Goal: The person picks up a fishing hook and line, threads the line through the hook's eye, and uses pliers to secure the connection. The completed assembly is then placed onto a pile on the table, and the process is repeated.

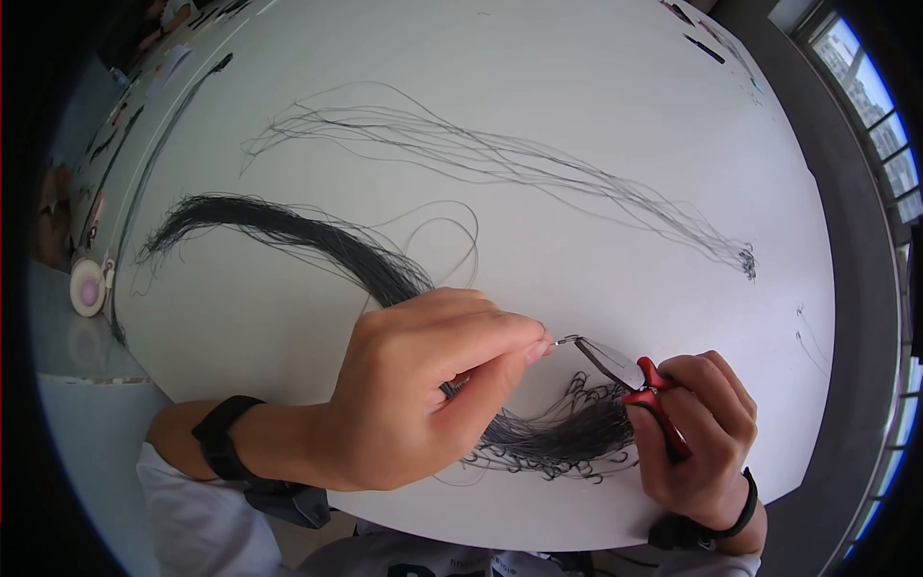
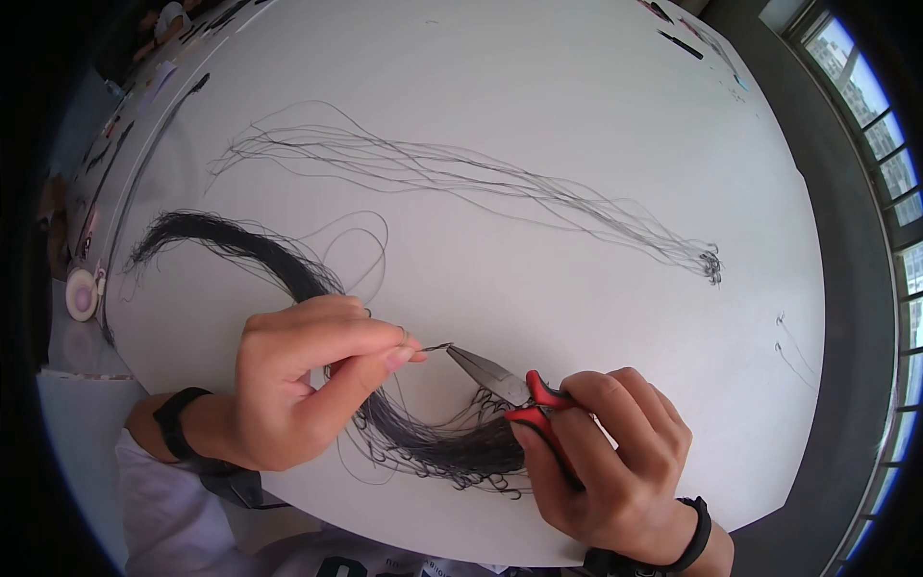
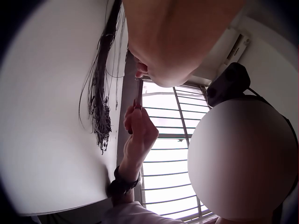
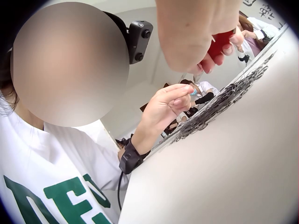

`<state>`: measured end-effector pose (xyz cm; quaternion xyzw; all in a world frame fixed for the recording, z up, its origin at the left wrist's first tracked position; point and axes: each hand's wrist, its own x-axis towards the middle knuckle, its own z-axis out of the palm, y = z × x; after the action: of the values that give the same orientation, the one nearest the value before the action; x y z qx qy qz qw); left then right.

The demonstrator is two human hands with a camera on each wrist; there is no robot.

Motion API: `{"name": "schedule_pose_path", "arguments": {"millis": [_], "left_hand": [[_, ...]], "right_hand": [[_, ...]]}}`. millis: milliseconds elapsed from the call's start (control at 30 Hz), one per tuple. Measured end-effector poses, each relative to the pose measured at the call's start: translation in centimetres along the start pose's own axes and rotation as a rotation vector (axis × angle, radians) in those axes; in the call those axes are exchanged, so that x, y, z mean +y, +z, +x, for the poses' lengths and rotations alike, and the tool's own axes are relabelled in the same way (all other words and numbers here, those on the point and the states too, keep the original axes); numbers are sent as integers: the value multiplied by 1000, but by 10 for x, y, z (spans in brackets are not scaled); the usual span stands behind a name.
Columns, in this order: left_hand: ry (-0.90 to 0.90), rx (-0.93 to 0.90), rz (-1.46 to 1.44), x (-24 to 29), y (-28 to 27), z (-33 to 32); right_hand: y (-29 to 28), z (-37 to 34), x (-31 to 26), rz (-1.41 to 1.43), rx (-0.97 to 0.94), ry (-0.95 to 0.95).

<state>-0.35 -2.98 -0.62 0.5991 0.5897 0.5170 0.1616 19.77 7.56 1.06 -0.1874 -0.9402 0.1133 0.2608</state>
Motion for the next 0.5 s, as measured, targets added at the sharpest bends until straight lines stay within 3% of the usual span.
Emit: {"name": "schedule_pose_path", "arguments": {"millis": [33, 67, 133, 167, 200, 267, 333, 467, 500], "left_hand": [[9, 49, 7, -2, -1, -2], [9, 46, 5, -1, -7, -5], [-445, 59, -144, 4, -23, -2], [-323, -3, -165, 3, -16, -3], [-205, -84, -184, 4, -11, -3], [-140, -111, -164, 5, -13, 1], [-355, -130, -287, 8, -14, -2], [-293, -148, -358, 8, -15, -1], [-371, -173, -407, 11, -15, 0]], "right_hand": [[0, -1, 3, -55, 37, 22], [-5, -3, 27, -114, 121, 243], [-21, 3, 35, -78, 99, 545], [-11, -3, 26, -12, 152, 343], [-9, 1, 20, 18, 71, 207], [-4, 6, 26, -89, 21, 155], [-4, 2, 27, -99, -67, 252], [0, 0, 30, -167, -174, 201], [0, 0, 30, -174, -184, 181]]}}
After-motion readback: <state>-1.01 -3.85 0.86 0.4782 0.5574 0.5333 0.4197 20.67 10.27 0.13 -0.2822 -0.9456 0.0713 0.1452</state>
